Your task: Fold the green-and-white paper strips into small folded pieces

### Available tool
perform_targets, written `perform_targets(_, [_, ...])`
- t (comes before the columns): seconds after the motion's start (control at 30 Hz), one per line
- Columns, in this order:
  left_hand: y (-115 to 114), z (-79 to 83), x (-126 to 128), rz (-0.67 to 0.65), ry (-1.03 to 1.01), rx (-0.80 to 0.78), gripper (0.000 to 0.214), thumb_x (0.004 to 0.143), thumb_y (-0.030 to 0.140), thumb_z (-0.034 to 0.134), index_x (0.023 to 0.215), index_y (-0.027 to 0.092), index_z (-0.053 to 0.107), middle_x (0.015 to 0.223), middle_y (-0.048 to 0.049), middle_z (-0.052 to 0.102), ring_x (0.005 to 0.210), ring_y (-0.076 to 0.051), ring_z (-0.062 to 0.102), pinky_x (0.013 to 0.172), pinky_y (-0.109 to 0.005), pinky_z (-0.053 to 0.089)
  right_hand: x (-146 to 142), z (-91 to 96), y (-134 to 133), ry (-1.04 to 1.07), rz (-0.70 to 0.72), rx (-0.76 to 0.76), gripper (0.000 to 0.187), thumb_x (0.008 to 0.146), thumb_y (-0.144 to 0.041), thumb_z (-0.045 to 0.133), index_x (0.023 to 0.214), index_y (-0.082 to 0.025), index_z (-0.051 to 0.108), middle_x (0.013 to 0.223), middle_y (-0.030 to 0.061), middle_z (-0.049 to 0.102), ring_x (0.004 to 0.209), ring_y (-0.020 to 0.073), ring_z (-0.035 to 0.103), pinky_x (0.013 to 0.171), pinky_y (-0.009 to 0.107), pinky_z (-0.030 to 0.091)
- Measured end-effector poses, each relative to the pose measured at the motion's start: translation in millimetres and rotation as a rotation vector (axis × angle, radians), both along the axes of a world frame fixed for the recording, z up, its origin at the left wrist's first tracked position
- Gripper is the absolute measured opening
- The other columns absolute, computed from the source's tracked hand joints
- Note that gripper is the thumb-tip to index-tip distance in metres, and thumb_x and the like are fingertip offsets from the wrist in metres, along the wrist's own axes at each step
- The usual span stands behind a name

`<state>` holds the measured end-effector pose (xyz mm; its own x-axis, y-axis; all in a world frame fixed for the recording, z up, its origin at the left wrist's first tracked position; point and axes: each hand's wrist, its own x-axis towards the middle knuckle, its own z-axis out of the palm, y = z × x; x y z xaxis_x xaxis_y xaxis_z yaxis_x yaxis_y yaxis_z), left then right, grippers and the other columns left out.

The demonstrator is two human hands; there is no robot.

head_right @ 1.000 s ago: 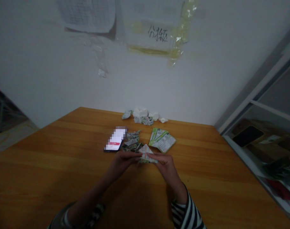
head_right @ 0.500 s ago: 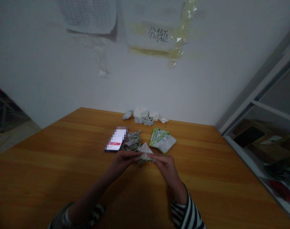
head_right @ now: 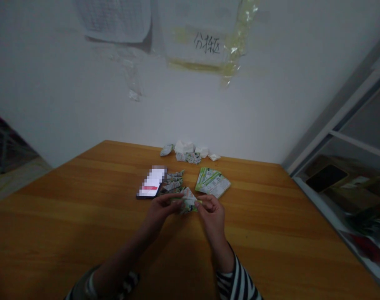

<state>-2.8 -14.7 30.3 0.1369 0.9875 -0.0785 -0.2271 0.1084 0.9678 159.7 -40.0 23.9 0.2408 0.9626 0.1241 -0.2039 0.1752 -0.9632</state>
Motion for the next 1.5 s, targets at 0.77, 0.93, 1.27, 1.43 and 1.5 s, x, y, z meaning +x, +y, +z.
perform_targets(0.77, [-0.4, 7.3, -4.7, -0.162, 0.037, 0.044, 0.056, 0.072, 0.044, 0.071, 0.119, 0.016, 0.062, 0.107, -0.0092, 0.07, 0.085, -0.021, 0.066, 0.072, -0.031, 0.054, 10.6, 0.0, 1.0, -0.064, 0.074, -0.049, 0.031, 0.067, -0.039, 0.078, 0.09, -0.019, 0.071, 0.072, 0.005, 0.076, 0.061, 0.0198, 0.07, 0.055, 0.028, 0.055])
perform_targets(0.93, [-3.0, -0.4, -2.7, -0.16, 0.166, 0.185, 0.049, 0.066, 0.03, 0.077, 0.112, 0.017, 0.067, 0.104, -0.009, 0.072, 0.092, -0.024, 0.066, 0.081, -0.033, 0.052, 13.6, -3.2, 2.5, -0.007, 0.071, -0.074, 0.033, 0.066, -0.041, 0.078, 0.09, -0.02, 0.072, 0.082, 0.0063, 0.077, 0.067, 0.0218, 0.071, 0.054, 0.031, 0.059])
perform_targets(1.27, [-0.2, 1.8, -3.9, -0.139, 0.069, 0.128, 0.046, 0.081, 0.044, 0.061, 0.119, 0.018, 0.062, 0.091, -0.0054, 0.073, 0.079, -0.02, 0.066, 0.069, -0.029, 0.053, 10.3, -0.7, 0.6, -0.041, 0.107, -0.041, 0.031, 0.068, -0.038, 0.077, 0.094, -0.02, 0.073, 0.085, 0.0062, 0.077, 0.07, 0.0221, 0.071, 0.061, 0.033, 0.059])
perform_targets(1.43, [1.1, 2.4, -5.7, -0.077, 0.092, 0.165, 0.038, 0.079, 0.04, 0.064, 0.11, 0.017, 0.066, 0.069, -0.0006, 0.069, 0.059, -0.014, 0.062, 0.055, -0.022, 0.048, 2.4, 6.4, -3.9, -0.193, 0.094, 0.057, 0.028, 0.077, -0.038, 0.069, 0.099, -0.023, 0.074, 0.1, 0.0062, 0.075, 0.091, 0.0249, 0.069, 0.08, 0.038, 0.055])
perform_targets(1.5, [0.4, 3.6, -6.4, -0.1, 0.134, 0.211, 0.03, 0.079, 0.038, 0.064, 0.098, 0.016, 0.072, 0.081, -0.0041, 0.073, 0.071, -0.016, 0.065, 0.063, -0.023, 0.05, 2.3, 5.3, -4.2, -0.247, 0.073, 0.05, 0.027, 0.077, -0.037, 0.069, 0.099, -0.023, 0.074, 0.101, 0.0061, 0.074, 0.094, 0.0256, 0.068, 0.083, 0.04, 0.054])
